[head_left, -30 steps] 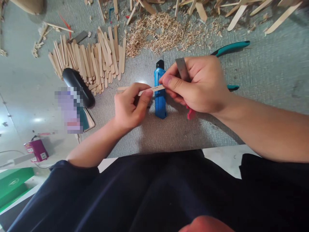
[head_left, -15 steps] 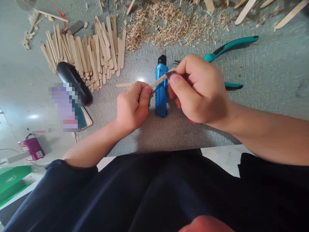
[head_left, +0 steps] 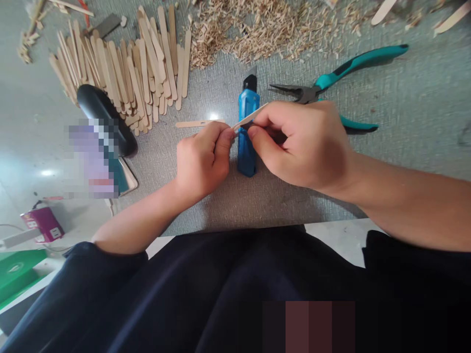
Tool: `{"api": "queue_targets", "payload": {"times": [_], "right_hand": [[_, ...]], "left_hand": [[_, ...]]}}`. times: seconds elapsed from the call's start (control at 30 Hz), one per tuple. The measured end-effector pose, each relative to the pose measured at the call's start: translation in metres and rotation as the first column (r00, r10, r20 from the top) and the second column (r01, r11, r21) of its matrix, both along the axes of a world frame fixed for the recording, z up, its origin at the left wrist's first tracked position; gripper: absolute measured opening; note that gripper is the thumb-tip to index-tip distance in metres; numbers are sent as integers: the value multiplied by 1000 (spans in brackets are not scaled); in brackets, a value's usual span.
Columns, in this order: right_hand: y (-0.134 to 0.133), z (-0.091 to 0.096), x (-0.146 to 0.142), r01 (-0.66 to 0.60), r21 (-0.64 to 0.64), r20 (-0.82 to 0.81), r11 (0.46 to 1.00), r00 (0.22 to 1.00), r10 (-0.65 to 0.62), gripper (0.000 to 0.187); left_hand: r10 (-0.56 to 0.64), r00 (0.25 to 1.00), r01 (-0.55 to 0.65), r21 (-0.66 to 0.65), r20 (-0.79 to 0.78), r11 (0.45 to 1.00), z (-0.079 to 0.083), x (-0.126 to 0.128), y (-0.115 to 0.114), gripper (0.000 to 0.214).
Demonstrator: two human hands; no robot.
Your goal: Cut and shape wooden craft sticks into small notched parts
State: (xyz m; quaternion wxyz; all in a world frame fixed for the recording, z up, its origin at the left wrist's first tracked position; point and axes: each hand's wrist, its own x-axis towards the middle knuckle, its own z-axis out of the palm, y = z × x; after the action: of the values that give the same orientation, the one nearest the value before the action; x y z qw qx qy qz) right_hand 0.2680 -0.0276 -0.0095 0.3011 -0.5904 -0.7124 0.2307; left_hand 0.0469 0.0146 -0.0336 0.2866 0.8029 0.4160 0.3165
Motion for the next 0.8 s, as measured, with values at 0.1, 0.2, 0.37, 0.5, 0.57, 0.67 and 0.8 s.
{"api": "queue_targets", "payload": {"times": [0.1,0.2,0.37,0.5,0.57,0.67,0.8], "right_hand": [[0,-1,1,7,34,30,999,1000,-8,19],[0,-2,0,18,42,30,999,999,-19,19],[0,-2,-3,51,14,29,999,998,-52,21],[-2,0,-1,39,3,91,999,995,-39,20],[-3,2,-1,31,-2,123,1000,992,-30,22],[-3,5,-2,22,-9,105,1000,994,-21,30],[1,7,-4,-3,-77,-65,997,998,-2,40]], "left_hand": [[-5,999,3,-40,-41,999,2,-1,0,38],[-7,999,3,-79,-53,997,3,-1,0,39],[-2,999,-1,-60,-51,998,2,-2,0,40],[-15,999,13,-42,-52,999,2,-2,1,45],[-29,999,28,-34,-37,999,2,-2,1,45],[-37,998,36,-18,-54,999,1,-3,1,47],[-20,996,25,56,-92,998,-5,-4,0,55]]}}
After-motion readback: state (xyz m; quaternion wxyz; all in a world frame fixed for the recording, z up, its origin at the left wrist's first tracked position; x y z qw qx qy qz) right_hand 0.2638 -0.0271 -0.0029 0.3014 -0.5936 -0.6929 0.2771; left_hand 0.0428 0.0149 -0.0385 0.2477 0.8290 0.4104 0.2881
